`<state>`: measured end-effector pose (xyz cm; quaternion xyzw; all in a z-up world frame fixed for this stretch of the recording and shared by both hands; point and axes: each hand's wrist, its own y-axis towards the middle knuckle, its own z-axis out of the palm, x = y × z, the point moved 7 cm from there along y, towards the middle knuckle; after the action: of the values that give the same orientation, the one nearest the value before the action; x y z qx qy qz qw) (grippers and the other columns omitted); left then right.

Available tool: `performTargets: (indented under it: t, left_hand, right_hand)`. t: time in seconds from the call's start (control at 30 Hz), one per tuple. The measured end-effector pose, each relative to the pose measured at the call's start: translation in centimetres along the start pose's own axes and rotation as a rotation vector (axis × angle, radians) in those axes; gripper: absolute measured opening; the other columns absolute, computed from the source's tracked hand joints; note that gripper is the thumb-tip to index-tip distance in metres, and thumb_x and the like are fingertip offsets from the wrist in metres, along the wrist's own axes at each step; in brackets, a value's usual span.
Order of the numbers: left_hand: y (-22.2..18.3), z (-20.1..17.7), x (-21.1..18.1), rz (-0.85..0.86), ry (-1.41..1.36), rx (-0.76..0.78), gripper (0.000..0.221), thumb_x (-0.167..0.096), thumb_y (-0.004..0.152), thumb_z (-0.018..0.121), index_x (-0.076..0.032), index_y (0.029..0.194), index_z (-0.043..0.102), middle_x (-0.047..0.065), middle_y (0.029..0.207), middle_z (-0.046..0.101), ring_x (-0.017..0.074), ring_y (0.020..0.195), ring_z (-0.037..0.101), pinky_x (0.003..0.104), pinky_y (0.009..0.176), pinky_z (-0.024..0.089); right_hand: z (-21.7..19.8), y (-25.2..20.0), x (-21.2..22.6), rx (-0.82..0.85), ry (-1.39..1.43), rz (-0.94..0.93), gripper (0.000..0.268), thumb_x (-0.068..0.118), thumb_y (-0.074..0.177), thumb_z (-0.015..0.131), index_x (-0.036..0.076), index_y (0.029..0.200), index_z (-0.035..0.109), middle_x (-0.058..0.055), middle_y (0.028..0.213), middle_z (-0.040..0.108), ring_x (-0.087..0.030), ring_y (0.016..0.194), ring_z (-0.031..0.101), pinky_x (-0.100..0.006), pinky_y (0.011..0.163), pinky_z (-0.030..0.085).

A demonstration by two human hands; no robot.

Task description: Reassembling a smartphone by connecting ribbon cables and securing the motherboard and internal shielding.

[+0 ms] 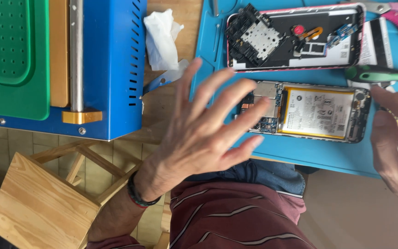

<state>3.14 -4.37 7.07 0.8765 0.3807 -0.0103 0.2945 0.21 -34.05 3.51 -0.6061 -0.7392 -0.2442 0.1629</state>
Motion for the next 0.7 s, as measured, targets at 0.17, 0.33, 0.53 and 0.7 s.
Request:
performTargets:
  t: [0.17,0.33,0.53,0.7]
  left_hand:
    - [0.0,1.5,-1.5,0.096,0.037,0.175,0.065,-0.064,0.111,0.055,-0.016,0.154,0.061,0.014,0.156,0.060,0.0385,0.147,0.053,0.083,0.119,0.031]
    - [0.5,1.2,-1.7,0.130,-0.030,0.204,0.062,-0.056,0.110,0.058,-0.006,0.143,0.071,0.016,0.157,0.055,0.0396,0.148,0.046,0.092,0.114,0.027]
    - [0.6,1.8,-2.3,0.179,-0.005,0.240,0.063,-0.040,0.092,0.070,-0.001,0.140,0.081,0.011,0.156,0.049,0.0356,0.153,0.039,0.092,0.118,0.027]
    - [1.3,1.3,-2.6,0.170,-0.036,0.223,0.055,-0.021,0.090,0.059,0.001,0.136,0.080,0.011,0.143,0.053,0.0379,0.147,0.049,0.091,0.116,0.027]
  right_hand:
    - [0.8,0.6,3.0,0.011,-0.033,-0.283,0.023,-0.015,0.123,0.066,-0.018,0.143,0.077,-0.035,0.130,0.068,-0.053,0.127,0.062,-0.061,0.122,0.052]
    - [0.5,0.4,3.1,0.010,-0.066,-0.280,0.027,-0.021,0.119,0.067,-0.014,0.143,0.076,-0.032,0.137,0.070,-0.057,0.134,0.061,-0.066,0.128,0.052]
    - [0.7,0.8,2.7,0.036,-0.080,-0.271,0.026,-0.012,0.121,0.065,-0.016,0.145,0.076,-0.033,0.141,0.071,-0.058,0.142,0.060,-0.067,0.135,0.049]
    - [0.4,1.2,3.1,-0.002,-0.099,-0.326,0.026,-0.013,0.120,0.067,-0.012,0.144,0.077,-0.032,0.138,0.072,-0.055,0.134,0.063,-0.066,0.130,0.053]
